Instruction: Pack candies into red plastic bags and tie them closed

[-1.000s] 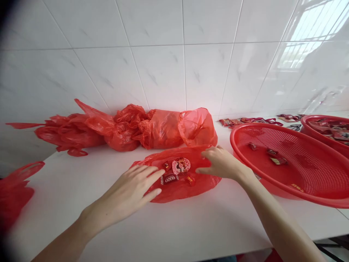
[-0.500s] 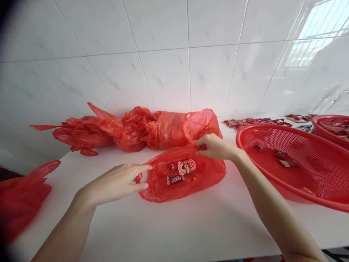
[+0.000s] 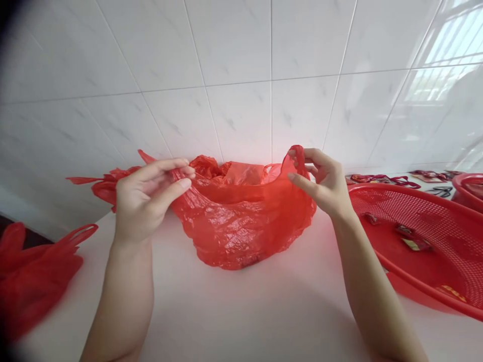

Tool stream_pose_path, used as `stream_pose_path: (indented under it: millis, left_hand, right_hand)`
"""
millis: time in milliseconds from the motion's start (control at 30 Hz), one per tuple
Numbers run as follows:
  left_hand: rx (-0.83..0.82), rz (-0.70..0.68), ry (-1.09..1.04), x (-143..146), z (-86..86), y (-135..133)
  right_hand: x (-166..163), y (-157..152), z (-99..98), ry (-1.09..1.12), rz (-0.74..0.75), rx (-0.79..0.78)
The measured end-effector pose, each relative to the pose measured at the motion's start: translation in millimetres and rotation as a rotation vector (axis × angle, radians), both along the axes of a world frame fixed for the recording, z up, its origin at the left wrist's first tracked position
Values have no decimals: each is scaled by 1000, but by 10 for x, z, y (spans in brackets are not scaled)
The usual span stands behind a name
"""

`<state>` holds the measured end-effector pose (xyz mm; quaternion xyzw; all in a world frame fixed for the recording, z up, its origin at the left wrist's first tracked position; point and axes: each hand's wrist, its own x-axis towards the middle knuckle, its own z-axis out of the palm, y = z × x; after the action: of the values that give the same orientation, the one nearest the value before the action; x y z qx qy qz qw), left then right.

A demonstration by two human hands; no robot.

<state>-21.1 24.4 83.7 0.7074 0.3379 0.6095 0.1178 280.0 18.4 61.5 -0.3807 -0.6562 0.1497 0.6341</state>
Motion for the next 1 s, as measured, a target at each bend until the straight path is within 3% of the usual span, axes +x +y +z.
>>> stream_pose_path:
  millis: [200,433,567,667,800,900,1000]
  left_hand:
    - [183,85,130,81,-56,219]
    - [-79,-371,54,415,-201,168]
    - [-139,-304,69,607,-318,135]
    - [-162,-235,66,638,-348,152]
    - [-143,-193,-120,594,-325,212]
    - [-119,-206,-290,573,-318,264]
    - [-148,-205,-347,570,-333,315]
  right_hand:
    - [91,22,-21,-80,-58,71]
    - [-244,45,-171,-343,174,82]
    - [-522,34,-251,-498,242,128]
    - [-548,9,-218,-418,299,71]
    - [-438,24,-192,-343,334,-60]
    - [-409,111,-296,-426,372,-206]
    - [-466,211,-438,-311,490,-340]
